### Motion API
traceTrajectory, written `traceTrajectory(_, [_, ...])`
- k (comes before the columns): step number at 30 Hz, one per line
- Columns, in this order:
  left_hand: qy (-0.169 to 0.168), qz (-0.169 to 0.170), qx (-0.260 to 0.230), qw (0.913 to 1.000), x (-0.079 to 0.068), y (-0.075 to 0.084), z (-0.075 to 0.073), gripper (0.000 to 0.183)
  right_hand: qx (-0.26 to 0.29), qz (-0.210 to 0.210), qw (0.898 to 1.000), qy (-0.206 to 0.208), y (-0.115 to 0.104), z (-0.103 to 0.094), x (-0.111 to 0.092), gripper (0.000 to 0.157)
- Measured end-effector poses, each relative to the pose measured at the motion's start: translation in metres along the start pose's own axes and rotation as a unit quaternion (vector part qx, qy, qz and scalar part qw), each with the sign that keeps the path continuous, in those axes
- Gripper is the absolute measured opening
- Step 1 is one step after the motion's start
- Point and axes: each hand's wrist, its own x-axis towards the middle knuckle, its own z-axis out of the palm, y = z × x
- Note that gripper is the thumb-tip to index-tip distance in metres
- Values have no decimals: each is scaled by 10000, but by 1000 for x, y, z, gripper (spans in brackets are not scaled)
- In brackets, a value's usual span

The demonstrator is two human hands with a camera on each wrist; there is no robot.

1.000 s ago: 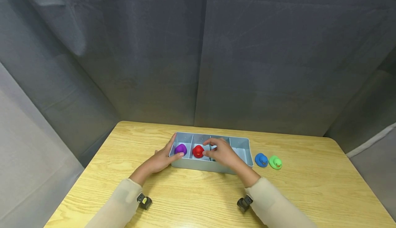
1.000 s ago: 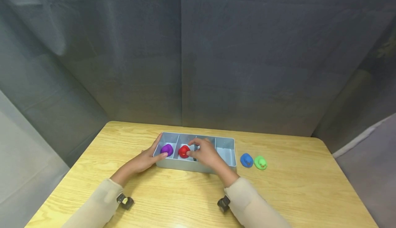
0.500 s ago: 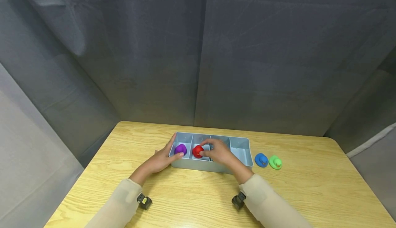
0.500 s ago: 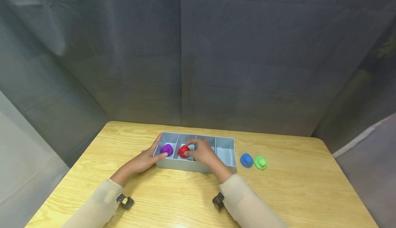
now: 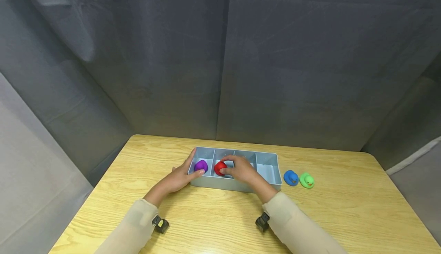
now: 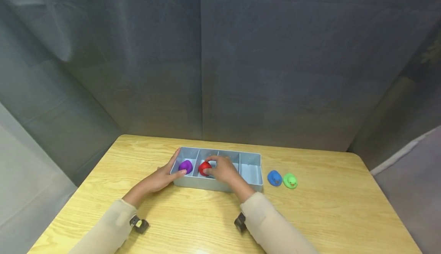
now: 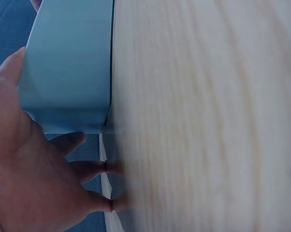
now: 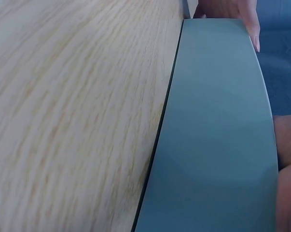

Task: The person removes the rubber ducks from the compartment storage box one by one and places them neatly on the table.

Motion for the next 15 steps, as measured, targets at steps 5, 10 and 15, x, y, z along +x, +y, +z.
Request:
traceTrajectory(5, [-16, -14, 1, 10000, 0, 0, 0, 91, -105, 123, 9999, -12, -2, 0, -1, 34])
traceTrajectory(10, [-18, -5, -11, 10000, 0, 1, 0, 91, -222, 199, 9995, 68, -3, 2, 0, 27])
traceTrajectory(15, [-26, -8, 15, 10000, -1, 1, -1, 93, -266, 239, 9993, 141, -3, 3, 1, 23])
